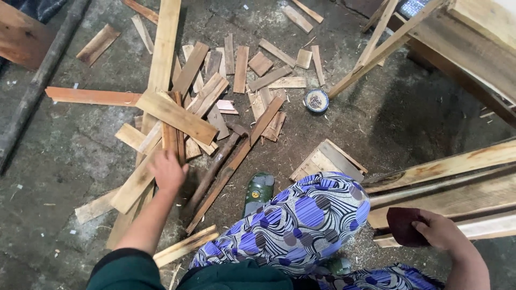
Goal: Hand-sanding small wooden slats and pieces to smooth their surfaces and edges using sandpaper.
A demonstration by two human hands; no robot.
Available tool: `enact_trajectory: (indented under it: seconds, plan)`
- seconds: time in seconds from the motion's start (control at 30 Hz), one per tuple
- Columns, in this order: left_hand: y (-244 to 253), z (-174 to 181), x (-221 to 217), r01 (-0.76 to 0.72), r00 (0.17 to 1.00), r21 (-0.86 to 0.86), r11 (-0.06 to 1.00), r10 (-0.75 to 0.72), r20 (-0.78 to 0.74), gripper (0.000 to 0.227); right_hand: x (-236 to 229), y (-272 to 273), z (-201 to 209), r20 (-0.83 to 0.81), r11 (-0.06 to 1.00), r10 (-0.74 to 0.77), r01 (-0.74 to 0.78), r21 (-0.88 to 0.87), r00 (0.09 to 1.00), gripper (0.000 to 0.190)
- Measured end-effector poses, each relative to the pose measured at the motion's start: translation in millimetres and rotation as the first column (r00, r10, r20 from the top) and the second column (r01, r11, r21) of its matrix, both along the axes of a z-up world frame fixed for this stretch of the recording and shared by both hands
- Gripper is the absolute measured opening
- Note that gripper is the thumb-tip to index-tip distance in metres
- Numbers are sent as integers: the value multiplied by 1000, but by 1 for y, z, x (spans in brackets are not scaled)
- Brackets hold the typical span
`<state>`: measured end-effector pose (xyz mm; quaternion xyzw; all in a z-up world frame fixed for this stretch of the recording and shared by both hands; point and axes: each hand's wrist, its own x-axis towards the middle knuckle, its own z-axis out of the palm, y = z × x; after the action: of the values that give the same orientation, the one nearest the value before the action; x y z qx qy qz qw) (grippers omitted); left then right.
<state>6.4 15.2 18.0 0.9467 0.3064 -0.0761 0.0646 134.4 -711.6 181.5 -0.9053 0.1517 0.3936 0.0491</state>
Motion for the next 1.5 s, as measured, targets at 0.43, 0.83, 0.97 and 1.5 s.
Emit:
enact_trajectory:
  seconds: [0.43,0.83,0.97,1.5]
  plan:
    - [36,-23,14,-211,972,-200,957,184,-149,102,-7,-34,-22,19,999,47,-46,-19,999,39]
    - [26,-12,23,-25,999,-112,993,22,-29,74,-13,-29,-14,70,992,120,-116,-54,990,33]
    - [14,-58,47,-268,958,-328,906,286,6,44,-12,-28,-14,51,995,94,-92,-32,994,34]
    - [5,-95,127,-227,251,-970,-82,958,-140,41,-27,2,24,37,999,-31,32,-16,999,31]
